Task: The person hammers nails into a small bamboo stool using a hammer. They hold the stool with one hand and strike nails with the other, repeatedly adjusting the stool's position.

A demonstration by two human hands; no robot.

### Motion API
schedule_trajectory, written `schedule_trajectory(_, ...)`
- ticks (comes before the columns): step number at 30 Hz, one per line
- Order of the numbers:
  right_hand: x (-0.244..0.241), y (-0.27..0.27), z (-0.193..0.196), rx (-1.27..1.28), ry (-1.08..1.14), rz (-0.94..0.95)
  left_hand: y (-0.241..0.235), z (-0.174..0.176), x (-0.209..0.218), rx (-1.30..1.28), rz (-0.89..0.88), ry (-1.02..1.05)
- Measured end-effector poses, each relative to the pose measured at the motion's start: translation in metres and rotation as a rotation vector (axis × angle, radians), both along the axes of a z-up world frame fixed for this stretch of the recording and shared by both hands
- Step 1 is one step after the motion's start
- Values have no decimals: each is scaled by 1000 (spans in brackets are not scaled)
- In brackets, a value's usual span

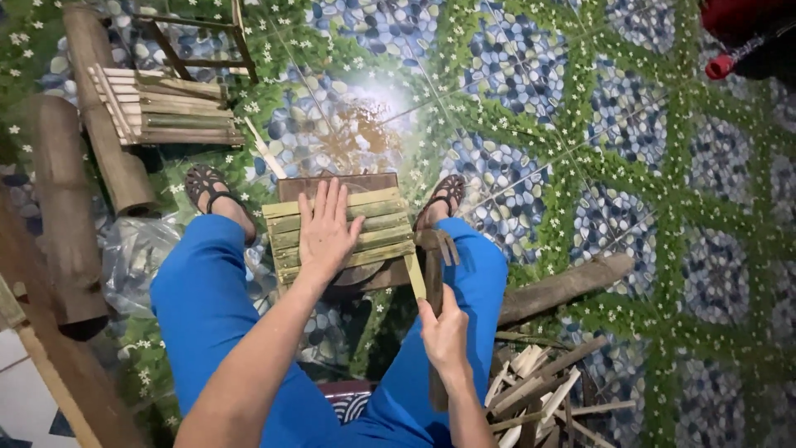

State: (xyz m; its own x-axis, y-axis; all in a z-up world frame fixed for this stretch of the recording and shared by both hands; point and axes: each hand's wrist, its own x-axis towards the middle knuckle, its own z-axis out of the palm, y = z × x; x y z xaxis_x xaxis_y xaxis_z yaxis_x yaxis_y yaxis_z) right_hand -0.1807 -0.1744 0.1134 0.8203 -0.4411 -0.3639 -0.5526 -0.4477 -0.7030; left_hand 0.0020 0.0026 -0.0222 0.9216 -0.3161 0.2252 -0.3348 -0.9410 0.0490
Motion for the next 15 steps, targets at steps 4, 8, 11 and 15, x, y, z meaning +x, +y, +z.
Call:
schedule_trajectory(4, -5, 1, -14, 27, 46, -9, 0, -2, 0, -13, -9, 9)
schedule_trajectory(8, -3, 1, -21, 49, -4, 0, 0, 1, 4, 22, 9, -43)
schedule_trajectory(11, -5, 4, -10, 64, 17, -14, 0, -4, -1, 3, -4, -32)
schedule_trajectory(15, -3, -2, -21, 101, 30, -29, 1, 0, 0, 19, 4, -22)
